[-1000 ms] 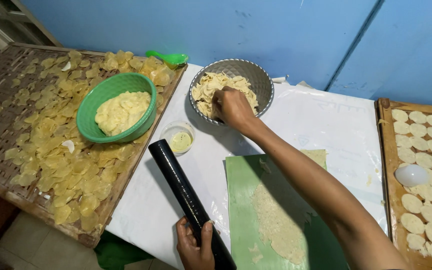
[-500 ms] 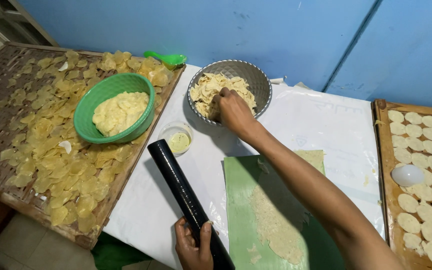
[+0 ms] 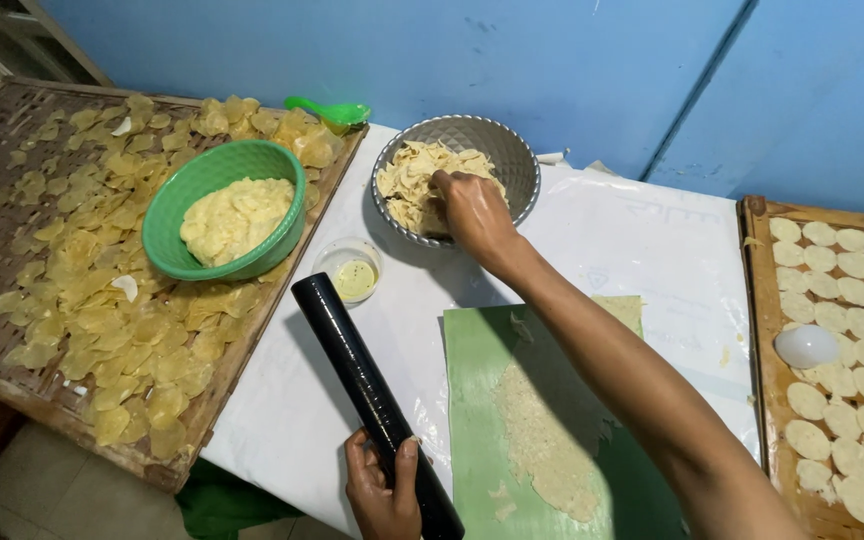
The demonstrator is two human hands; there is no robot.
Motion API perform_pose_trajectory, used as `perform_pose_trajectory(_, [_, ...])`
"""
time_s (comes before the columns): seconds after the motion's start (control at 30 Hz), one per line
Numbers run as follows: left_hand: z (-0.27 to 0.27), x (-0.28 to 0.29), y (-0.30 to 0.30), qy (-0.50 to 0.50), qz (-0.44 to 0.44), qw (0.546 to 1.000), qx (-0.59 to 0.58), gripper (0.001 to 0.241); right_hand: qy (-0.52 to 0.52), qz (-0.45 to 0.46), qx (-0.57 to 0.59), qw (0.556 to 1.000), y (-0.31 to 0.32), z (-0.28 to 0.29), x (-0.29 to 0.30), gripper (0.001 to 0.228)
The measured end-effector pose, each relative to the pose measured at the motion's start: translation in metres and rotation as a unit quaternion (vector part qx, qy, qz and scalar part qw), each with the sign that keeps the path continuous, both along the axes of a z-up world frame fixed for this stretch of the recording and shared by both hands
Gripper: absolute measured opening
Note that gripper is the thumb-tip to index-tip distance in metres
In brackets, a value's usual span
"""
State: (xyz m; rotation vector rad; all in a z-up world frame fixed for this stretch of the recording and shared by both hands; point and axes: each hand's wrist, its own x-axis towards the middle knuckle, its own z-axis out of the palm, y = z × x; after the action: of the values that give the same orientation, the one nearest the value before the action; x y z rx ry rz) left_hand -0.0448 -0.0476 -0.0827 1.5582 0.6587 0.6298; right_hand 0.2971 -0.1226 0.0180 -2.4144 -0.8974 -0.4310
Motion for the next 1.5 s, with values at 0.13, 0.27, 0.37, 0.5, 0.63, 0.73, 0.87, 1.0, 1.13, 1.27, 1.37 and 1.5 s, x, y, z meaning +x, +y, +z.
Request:
perform_pose_trajectory(0.13, [-0.001, 0.002, -0.002, -0.004, 0.01, 1.0, 0.009, 0.041, 0.012, 0.072, 0.007, 0.997, 0.015, 0.003, 0.003, 0.014])
perform_pose_trajectory(0.27, [-0.003, 0.001, -0.003, -0.046, -0.002, 0.999, -0.02, 0.039, -0.002, 0.084, -0.072, 0.994, 0.035, -0.001, 0.004, 0.016])
perform_pose_trajectory(0.37, [0.0, 0.0, -0.002, -0.041, -0.003, 0.999, -0.015, 0.038, -0.051, 0.036, -0.093, 0.994, 0.043, -0.007, 0.008, 0.017])
perform_pose_trajectory(0.5, [-0.005, 0.0, 0.0, -0.037, -0.006, 0.999, 0.01, 0.04, 0.188, 0.0, 0.085, 0.978, 0.036, 0.006, -0.004, 0.03])
perform_pose_trajectory(0.63, [-0.004, 0.0, 0.0, -0.024, -0.01, 1.0, 0.0, 0.042, 0.273, -0.04, 0.276, 0.921, 0.017, 0.004, 0.004, 0.035])
perform_pose_trajectory(0.73, [-0.008, 0.001, 0.001, -0.053, -0.011, 0.999, 0.006, 0.041, 0.078, -0.039, 0.242, 0.966, 0.0, -0.011, 0.023, 0.014])
perform_pose_trajectory(0.87, [-0.004, 0.0, 0.001, -0.024, -0.009, 1.0, 0.014, 0.042, 0.063, -0.086, 0.167, 0.98, -0.015, -0.017, 0.039, 0.026])
perform_pose_trajectory(1.0, [-0.003, 0.0, 0.0, -0.011, -0.004, 1.0, 0.007, 0.044, 0.03, -0.1, 0.111, 0.988, -0.014, -0.021, 0.037, 0.042])
perform_pose_trajectory(1.13, [-0.006, 0.001, 0.0, -0.032, -0.005, 0.999, -0.018, 0.044, 0.086, -0.066, 0.147, 0.983, -0.001, -0.011, 0.024, 0.019])
perform_pose_trajectory(1.27, [-0.002, 0.0, -0.001, -0.03, -0.011, 0.999, 0.008, 0.042, 0.026, -0.029, 0.078, 0.996, 0.012, -0.01, 0.009, 0.013])
perform_pose_trajectory(1.37, [0.0, 0.0, -0.001, -0.024, -0.009, 1.0, 0.016, 0.042, -0.019, -0.08, -0.005, 0.997, 0.02, -0.015, 0.007, 0.033])
perform_pose_trajectory(1.5, [-0.002, -0.001, 0.0, -0.034, -0.009, 0.999, 0.01, 0.04, -0.04, -0.168, -0.042, 0.984, 0.032, -0.028, 0.017, 0.044])
